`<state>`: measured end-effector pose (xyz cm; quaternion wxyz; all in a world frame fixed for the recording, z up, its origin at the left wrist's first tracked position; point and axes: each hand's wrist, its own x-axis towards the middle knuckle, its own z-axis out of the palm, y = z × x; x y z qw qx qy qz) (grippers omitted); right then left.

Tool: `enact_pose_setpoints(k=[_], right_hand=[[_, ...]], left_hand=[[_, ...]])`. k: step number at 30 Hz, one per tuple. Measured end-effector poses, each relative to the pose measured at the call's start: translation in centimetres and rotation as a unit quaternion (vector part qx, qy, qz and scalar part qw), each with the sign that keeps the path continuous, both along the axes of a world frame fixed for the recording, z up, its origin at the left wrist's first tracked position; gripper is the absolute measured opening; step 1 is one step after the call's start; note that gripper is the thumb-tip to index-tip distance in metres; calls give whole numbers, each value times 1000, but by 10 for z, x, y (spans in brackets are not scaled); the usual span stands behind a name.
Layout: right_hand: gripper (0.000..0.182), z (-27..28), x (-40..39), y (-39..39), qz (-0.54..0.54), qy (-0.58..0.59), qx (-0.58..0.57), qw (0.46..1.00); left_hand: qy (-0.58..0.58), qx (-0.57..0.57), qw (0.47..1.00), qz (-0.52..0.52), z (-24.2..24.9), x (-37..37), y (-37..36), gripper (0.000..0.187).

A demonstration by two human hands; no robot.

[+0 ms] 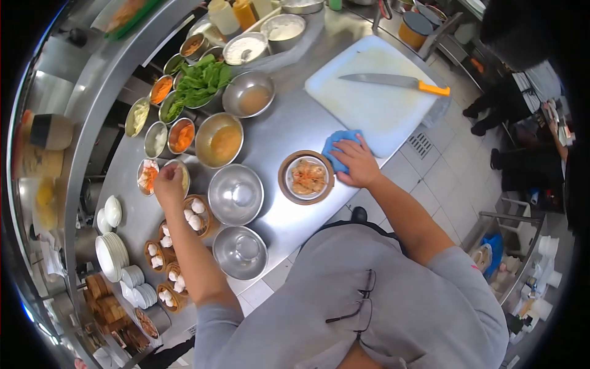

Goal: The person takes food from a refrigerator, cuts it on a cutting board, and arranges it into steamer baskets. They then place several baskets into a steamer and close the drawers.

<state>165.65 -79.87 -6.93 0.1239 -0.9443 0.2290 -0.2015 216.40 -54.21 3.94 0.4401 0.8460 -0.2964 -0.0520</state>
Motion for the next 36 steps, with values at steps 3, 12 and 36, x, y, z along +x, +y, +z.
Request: enact_pose_setpoints(k=[3,12,36], right_hand=[[61,-1,-1,0,6,1,-1,1000],[59,-5,-3,-2,18,-19,-3,1000],[50,41,-98,48,-89,-227,923,298]], left_hand=[[83,-88,985,-122,42,-134,-38,16],[12,110,968,-225,24,-297,-95,15],[-72,37,951,-297,-6,-500,-83,22]])
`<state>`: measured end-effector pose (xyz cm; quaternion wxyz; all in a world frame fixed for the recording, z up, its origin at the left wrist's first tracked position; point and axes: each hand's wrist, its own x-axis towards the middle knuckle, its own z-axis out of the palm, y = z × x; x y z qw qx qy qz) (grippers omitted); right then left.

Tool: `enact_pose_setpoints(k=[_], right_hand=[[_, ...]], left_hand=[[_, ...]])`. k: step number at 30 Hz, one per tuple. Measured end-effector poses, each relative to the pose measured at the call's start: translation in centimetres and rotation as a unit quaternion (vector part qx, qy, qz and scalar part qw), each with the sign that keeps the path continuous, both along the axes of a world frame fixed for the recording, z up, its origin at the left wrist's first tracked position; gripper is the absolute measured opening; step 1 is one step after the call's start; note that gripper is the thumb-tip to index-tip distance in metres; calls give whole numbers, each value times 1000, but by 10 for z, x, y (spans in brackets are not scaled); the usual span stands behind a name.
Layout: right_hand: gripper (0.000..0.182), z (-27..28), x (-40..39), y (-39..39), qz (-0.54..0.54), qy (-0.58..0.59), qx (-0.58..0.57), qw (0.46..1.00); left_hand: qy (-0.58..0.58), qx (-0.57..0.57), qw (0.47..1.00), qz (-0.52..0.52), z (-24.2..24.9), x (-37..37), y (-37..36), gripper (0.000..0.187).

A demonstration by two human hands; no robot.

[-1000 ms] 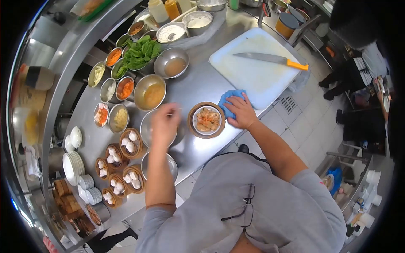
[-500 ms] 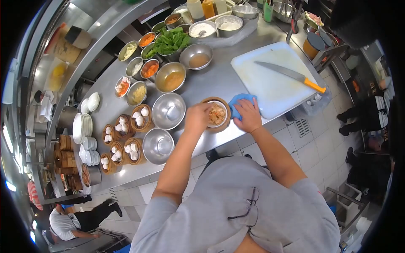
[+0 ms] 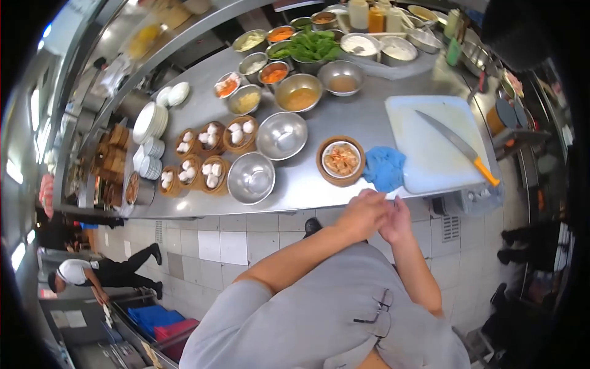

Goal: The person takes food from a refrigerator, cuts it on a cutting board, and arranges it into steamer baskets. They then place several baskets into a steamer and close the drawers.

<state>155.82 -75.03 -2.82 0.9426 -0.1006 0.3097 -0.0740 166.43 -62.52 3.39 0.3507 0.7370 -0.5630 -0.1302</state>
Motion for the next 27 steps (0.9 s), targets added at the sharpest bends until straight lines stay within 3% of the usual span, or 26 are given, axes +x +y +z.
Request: enact_pose_setpoints(k=[1,3,4,5,6,7,8,9,10,11,12,13,14,15,16,17,18,19,20,23,24,25,27], right_hand=[[44,-7,-12,-9,34,21,26,999],[26,-64,-56,-57,-10,-136,-4,991],[21,-36,-69,-74,-79,-95,-58,991],[19,-4,-83,-92,-147,-52,-112,981],[27,-43,-116,-145,-172,-127,-150,965],[38,-42,-127,-175,-239,28,-287,927],[52,-31,-135,-196,-296,181,-411,843],[66,-27,-142,-213,-158,483,-593,625],[81,-23,-145,-221,3,690,-665,286],[81,-14,-144,-219,0,683,-671,287],[84,-3,-142,-211,-20,711,-660,241],[87,0,-138,-201,-40,737,-646,195],[87,-10,-138,-192,-41,732,-651,198],[83,-21,-138,-178,-81,658,-722,199],[80,-30,-132,-167,-120,577,-784,195],[80,-34,-117,-147,-120,574,-787,193],[75,-26,-94,-106,-113,485,-844,200],[71,-20,-70,-65,-105,393,-891,204],[66,-20,-46,-25,-85,343,-900,254],[51,-12,19,82,51,157,-915,367],[46,2,44,119,91,84,-909,397],[42,20,71,156,131,11,-896,424],[41,50,125,222,174,-22,-888,426]], left_hand=[[1,-25,1000,1,-4,-4,4,19],[-5,-55,998,11,4,7,9,18],[2,-43,999,8,16,18,19,18],[10,-29,1000,5,25,28,32,18],[8,-29,999,14,29,41,45,18],[47,84,995,27,31,54,59,17],[88,195,976,39,30,65,77,16],[81,201,974,60,21,73,101,22],[72,206,972,82,7,79,131,31],[3,227,965,133,-9,78,168,42],[-64,247,949,185,-22,77,208,53],[-31,318,920,226,-23,87,246,62],[4,387,884,262,-19,99,284,71],[31,423,836,349,-10,111,317,51],[60,496,746,440,-6,136,343,36],[40,454,736,500,-15,152,387,33],[36,374,751,543,-28,174,437,38],[-43,291,776,558,-54,201,490,42],[-123,203,791,565,-79,229,541,47],[-69,168,774,607,-70,320,607,54],[108,28,692,714,-48,344,608,53],[279,-111,562,771,-35,369,616,51],[293,-84,581,755,-39,419,654,48]])
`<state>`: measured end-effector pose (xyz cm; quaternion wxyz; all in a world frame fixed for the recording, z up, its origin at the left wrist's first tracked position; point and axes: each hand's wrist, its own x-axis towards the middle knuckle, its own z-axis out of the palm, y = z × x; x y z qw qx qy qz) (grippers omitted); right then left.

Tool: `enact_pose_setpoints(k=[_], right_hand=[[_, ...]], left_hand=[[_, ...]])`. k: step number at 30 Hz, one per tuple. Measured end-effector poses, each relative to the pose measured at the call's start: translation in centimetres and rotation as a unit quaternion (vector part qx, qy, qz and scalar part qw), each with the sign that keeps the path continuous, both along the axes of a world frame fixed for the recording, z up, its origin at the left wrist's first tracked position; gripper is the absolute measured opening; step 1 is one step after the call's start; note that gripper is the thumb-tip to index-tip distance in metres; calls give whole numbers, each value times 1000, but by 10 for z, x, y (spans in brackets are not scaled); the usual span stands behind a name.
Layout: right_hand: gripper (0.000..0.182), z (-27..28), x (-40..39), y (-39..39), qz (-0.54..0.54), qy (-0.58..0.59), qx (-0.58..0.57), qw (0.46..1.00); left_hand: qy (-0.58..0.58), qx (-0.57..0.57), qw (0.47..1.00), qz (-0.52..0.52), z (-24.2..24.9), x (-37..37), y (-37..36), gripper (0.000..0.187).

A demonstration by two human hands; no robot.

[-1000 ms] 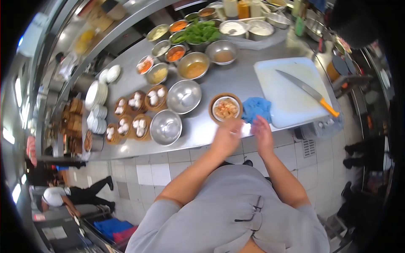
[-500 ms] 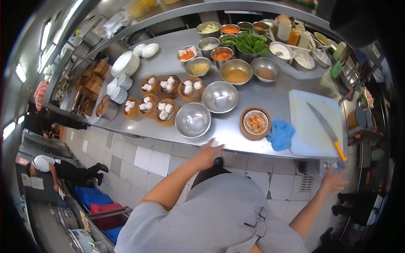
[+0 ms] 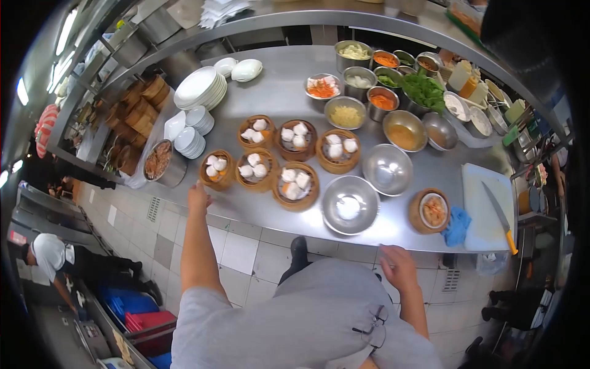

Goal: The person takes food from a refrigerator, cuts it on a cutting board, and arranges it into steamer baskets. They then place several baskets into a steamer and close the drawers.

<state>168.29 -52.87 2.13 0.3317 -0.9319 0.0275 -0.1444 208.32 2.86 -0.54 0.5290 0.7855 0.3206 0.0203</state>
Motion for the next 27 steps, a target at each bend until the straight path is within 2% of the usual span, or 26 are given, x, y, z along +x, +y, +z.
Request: enact_pose_setpoints(k=[1,2,4,5,7,8,9,10,11,13,14,16,17,19,20,22,25,27], right_hand=[[41,9,27,30,51,25,13,998],[41,14,54,57,47,33,11,998],[42,20,101,99,101,7,11,995],[42,22,122,119,98,16,8,995],[44,23,157,153,98,28,-41,994],[44,24,167,167,87,32,-42,995],[46,23,174,177,78,72,-25,994],[47,24,181,186,70,113,-7,991],[47,25,187,195,61,119,-8,991],[51,28,195,208,-13,184,94,978],[51,23,198,210,-20,188,90,978],[56,-3,206,211,-49,119,87,988],[56,-11,209,212,-54,121,85,988],[56,-25,215,213,-105,81,9,991],[56,-33,218,210,-110,82,7,991],[50,-42,222,201,-101,112,86,985],[47,-39,222,196,-63,106,45,991],[46,-41,216,196,-74,110,19,991]], left_hand=[[20,5,999,-30,-6,22,18,46],[28,2,999,-33,-10,40,27,46],[23,47,988,-142,-25,61,40,44],[30,43,988,-146,-34,69,53,44],[36,147,959,-238,-48,96,72,37],[37,145,957,-249,-41,102,72,37],[-39,288,916,-276,-33,106,75,34],[-117,421,850,-294,-16,108,72,31],[-117,416,849,-303,6,109,67,31],[-146,381,857,-314,58,107,51,29],[-146,375,858,-320,76,107,42,29],[-152,322,861,-364,100,108,25,31],[-152,318,861,-368,102,107,14,31],[-126,250,857,-433,102,104,-9,32],[-155,258,841,-450,87,104,-18,32],[-140,238,839,-469,70,97,-37,32],[-108,213,836,-494,57,88,-60,33],[-92,206,834,-503,50,83,-66,33]])
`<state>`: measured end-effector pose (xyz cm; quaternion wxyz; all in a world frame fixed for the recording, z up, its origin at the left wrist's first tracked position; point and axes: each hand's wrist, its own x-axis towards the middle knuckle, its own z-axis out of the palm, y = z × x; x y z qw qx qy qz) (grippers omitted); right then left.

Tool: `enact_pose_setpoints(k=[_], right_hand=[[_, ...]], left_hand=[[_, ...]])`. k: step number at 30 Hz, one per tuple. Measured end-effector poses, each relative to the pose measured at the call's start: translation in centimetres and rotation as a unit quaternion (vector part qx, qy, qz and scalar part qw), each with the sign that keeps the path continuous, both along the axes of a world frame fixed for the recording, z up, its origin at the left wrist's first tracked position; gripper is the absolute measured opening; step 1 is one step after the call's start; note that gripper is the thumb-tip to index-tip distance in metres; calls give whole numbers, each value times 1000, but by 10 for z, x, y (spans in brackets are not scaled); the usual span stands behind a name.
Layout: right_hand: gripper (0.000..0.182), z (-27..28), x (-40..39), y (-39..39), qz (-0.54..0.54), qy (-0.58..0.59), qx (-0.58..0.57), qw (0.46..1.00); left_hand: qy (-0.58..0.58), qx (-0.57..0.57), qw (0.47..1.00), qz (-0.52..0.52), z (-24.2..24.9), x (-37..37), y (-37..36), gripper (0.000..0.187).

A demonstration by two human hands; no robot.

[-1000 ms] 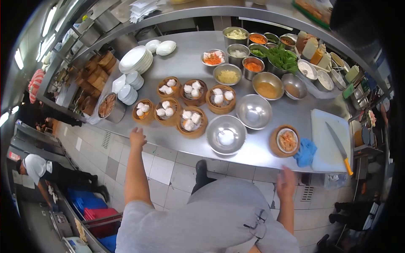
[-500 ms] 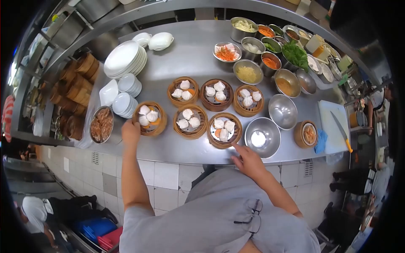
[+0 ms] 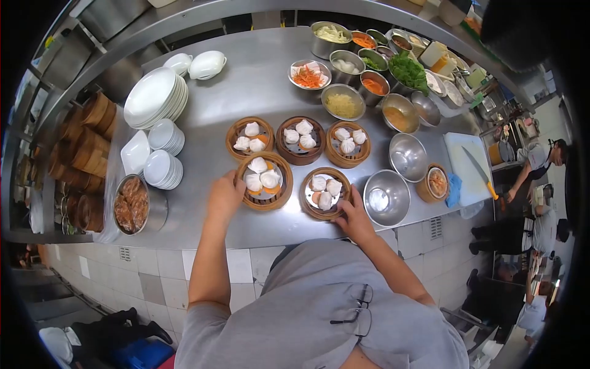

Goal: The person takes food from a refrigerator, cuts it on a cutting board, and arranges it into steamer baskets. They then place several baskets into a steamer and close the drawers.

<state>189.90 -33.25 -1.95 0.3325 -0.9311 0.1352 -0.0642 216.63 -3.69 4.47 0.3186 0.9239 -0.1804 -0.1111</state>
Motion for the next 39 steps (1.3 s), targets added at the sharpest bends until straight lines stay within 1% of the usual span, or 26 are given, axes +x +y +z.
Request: enact_pose_setpoints(k=[2,3,5,6,7,8,9,10,11,13,14,16,18,20,22,25,27,29,31,32,34,35,36,37,38,39], right_hand=[[46,-2,-6,-4,-4,-27,-11,1000],[46,-2,-11,-6,-3,-26,-13,1000],[45,15,-20,-3,-42,-32,11,999],[45,25,-24,-2,-41,-30,12,999],[46,37,-26,-2,-52,-31,48,997],[46,51,-26,-1,-63,-33,84,994],[45,67,-25,1,-66,-26,61,996],[45,79,-24,2,-67,-24,61,996],[45,91,-20,2,-48,-52,54,996],[42,111,-10,3,-15,-94,22,995],[42,117,-4,5,-17,-93,22,995],[41,126,9,11,24,-120,16,992],[39,127,19,19,22,-108,9,994],[38,115,26,21,50,-89,102,990],[38,108,29,23,56,-89,74,992],[39,106,33,28,61,-78,62,993],[40,107,36,29,64,-73,68,993],[40,109,39,33,61,-71,60,994],[41,109,40,35,62,-71,52,994],[40,108,42,35,62,-74,47,994],[38,103,43,34,63,-80,40,994],[44,99,42,31,68,-74,33,994],[50,97,41,29,72,-69,26,995],[50,99,40,28,67,-70,24,995],[62,102,39,27,64,-80,40,994],[74,104,37,27,61,-89,56,993]], left_hand=[[4,-58,998,14,-6,-3,-1,36],[6,-59,998,14,-12,-2,-1,36],[53,-158,986,31,-29,1,3,38],[54,-157,986,33,-40,1,3,38],[69,-200,976,53,-53,-1,1,43],[82,-242,964,72,-52,-2,-4,47],[83,-242,964,72,-50,-4,-4,47],[101,-202,973,54,-35,-9,-5,47],[119,-161,979,36,-28,-13,-7,48],[103,-164,981,19,-30,-24,-16,48],[87,-167,982,2,-31,-31,-21,47],[86,-151,985,-5,-31,-42,-32,46],[160,-161,974,-8,-36,-52,-43,46],[161,-183,970,-13,-43,-57,-48,47],[275,-217,936,21,-46,-56,-46,52],[236,-186,953,26,-49,-30,-34,58],[72,-123,988,54,-36,1,-29,61],[-38,-183,980,60,-9,31,-31,63],[-128,-132,977,104,-30,85,-31,64],[-130,-132,977,106,-38,108,-32,64],[-76,5,992,100,-50,145,-36,60],[-78,4,992,100,-51,154,-40,60],[-40,51,997,41,-52,163,-46,57],[0,99,995,-21,-56,168,-50,54],[-1,99,995,-27,-72,177,-48,54],[6,68,998,-8,-94,189,-43,50]])
